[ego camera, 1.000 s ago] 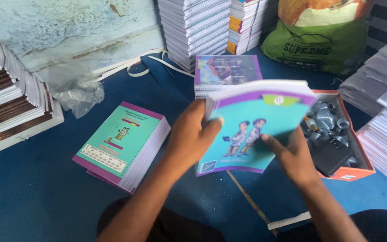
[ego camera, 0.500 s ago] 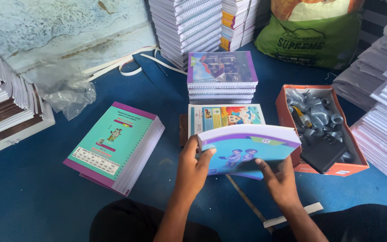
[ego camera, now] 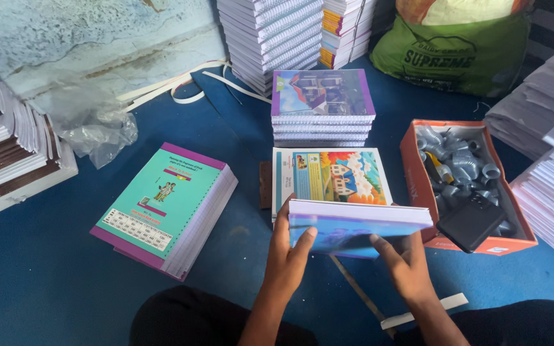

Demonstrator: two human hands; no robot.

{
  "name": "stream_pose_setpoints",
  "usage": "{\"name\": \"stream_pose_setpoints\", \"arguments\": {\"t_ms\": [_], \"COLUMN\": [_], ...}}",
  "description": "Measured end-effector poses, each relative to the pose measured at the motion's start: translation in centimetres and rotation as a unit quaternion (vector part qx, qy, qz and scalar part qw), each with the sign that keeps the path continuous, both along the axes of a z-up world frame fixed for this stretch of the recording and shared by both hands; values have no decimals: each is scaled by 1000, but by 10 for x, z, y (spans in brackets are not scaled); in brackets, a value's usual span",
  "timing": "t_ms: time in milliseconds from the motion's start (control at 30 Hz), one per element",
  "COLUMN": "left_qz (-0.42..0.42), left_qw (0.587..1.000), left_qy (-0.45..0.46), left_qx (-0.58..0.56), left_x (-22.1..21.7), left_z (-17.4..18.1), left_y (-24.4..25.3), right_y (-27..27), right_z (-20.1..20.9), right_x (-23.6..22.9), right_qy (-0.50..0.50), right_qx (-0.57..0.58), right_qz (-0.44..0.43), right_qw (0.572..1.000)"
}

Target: The person sits on the floor and assembles spiral-bound notebooks by inserting plastic coils into pre-punched holes. They handle multiple notebooks, align the coil with the holes, and push the coil through to secure the pages.

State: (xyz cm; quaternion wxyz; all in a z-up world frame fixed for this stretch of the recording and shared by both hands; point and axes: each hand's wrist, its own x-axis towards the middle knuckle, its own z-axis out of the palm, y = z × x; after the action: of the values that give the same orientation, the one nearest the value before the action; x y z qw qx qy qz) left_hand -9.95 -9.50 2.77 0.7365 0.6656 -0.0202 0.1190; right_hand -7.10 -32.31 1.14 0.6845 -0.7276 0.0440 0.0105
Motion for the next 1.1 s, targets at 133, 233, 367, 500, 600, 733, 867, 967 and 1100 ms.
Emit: {"name": "stream_pose_setpoints", "arguments": {"t_ms": [133,233,367,500,600,733,867,967,1100], "left_qz": [15,46,91,81,72,61,83,99,109], "left_qw": [1000,999,993,996,996,997,995,994,992], "left_qy": [14,-5,-3,-4,-9,20,40,36,33], "left_qx": [-8,11,74,49,41,46,29,20,47], "left_x": [4,9,12,14,13,13,13,13,10], "left_z": [-5,-9,-12,-14,-17,-22,-24,-23,-19], "left_y": [-5,-12,-20,-20,-19,-20,-26,-29,-30], "right_y": [4,4,6,3,3,5,10,12,13], "right_z": [3,0,-2,0,-2,-5,-6,-4,0], "right_x": [4,4,4,6,5,6,7,4,4], "right_qy": [-50,-45,-88,-79,-81,-62,-90,-80,-117], "right_qx": [-48,-30,39,57,37,60,56,20,35], "right_qz": [-22,-25,10,26,11,-10,-7,-20,-16], "right_qw": [997,998,995,995,996,996,994,996,992]}}
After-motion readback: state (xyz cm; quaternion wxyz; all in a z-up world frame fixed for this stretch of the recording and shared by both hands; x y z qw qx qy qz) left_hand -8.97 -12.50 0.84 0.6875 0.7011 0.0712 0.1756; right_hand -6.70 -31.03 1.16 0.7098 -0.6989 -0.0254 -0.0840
